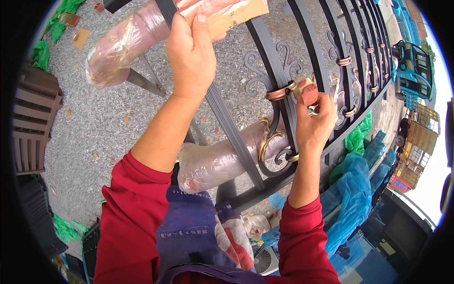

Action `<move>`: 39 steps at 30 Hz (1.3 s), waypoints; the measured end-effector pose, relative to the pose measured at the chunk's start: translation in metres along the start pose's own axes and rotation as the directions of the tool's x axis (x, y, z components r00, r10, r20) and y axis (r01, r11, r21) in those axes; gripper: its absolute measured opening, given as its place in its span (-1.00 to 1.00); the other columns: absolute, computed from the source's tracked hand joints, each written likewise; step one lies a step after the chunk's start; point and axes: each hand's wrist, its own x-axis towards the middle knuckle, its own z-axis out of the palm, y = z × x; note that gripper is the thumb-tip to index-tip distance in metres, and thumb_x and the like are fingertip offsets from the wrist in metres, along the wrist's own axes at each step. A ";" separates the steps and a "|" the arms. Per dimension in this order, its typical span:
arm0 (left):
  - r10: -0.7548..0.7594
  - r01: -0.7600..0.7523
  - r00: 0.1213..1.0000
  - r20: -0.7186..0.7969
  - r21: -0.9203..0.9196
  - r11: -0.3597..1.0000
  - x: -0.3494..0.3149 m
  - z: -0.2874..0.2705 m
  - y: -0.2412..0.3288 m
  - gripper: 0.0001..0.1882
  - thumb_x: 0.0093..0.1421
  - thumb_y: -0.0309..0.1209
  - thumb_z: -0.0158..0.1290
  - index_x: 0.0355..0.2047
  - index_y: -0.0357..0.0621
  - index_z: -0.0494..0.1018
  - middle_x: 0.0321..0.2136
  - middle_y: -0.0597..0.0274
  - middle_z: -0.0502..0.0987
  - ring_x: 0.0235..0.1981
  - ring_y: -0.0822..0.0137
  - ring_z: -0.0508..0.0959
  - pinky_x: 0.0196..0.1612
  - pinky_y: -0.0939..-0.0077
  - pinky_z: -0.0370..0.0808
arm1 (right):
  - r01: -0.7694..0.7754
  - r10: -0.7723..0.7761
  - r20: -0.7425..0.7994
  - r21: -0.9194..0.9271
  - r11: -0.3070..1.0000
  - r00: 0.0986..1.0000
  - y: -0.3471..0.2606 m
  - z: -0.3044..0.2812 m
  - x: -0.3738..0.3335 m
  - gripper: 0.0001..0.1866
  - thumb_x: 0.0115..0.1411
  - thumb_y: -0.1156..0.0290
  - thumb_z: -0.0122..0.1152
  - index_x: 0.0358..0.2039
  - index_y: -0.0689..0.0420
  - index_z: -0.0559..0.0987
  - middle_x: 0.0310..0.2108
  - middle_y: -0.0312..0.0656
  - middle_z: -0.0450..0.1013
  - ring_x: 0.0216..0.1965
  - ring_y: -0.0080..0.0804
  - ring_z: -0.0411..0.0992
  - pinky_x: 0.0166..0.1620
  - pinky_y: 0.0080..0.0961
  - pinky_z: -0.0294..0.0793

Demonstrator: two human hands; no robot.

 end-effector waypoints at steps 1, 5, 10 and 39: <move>0.000 0.000 1.000 -0.005 0.017 1.000 0.000 -0.001 -0.002 -0.74 0.51 -0.34 -0.15 -0.13 -0.36 0.33 -0.18 -0.01 0.59 -0.23 0.26 0.68 -0.21 0.35 0.73 | 0.037 -0.036 -0.017 0.022 0.999 0.999 -0.001 -0.003 -0.002 -0.79 0.00 0.40 0.42 -0.36 0.08 0.56 -0.35 -0.22 0.46 -0.24 -0.13 0.38 -0.06 -0.24 0.26; -0.009 0.007 0.999 0.036 0.065 0.998 -0.002 -0.002 -0.003 -0.74 0.51 -0.34 -0.16 -0.13 -0.36 0.34 -0.17 0.01 0.59 -0.23 0.27 0.68 -0.22 0.36 0.73 | 0.263 -0.266 0.050 0.057 0.963 0.963 -0.024 0.010 -0.027 -0.74 -0.04 0.42 0.43 -0.29 0.05 0.61 -0.36 -0.23 0.44 -0.24 -0.15 0.37 -0.05 -0.23 0.25; 0.007 -0.008 1.000 0.009 0.064 0.998 0.001 -0.002 -0.003 -0.74 0.51 -0.34 -0.17 -0.13 -0.36 0.34 -0.17 0.00 0.58 -0.23 0.27 0.68 -0.22 0.36 0.73 | 0.103 -0.102 -0.061 0.029 0.994 0.993 -0.005 0.002 -0.008 -0.77 -0.02 0.46 0.43 -0.32 0.06 0.57 -0.36 -0.24 0.43 -0.24 -0.17 0.37 -0.07 -0.25 0.25; -0.070 0.067 0.989 -0.127 -0.024 0.997 -0.001 0.002 0.004 -0.72 0.50 -0.34 -0.21 0.02 -0.31 0.32 -0.06 0.02 0.54 -0.15 0.20 0.66 -0.25 0.29 0.77 | 0.356 -0.385 0.087 0.241 0.903 0.919 0.015 -0.010 0.019 -0.77 0.07 0.47 0.33 -0.21 0.08 0.61 -0.27 -0.21 0.48 -0.21 -0.13 0.34 -0.08 -0.25 0.22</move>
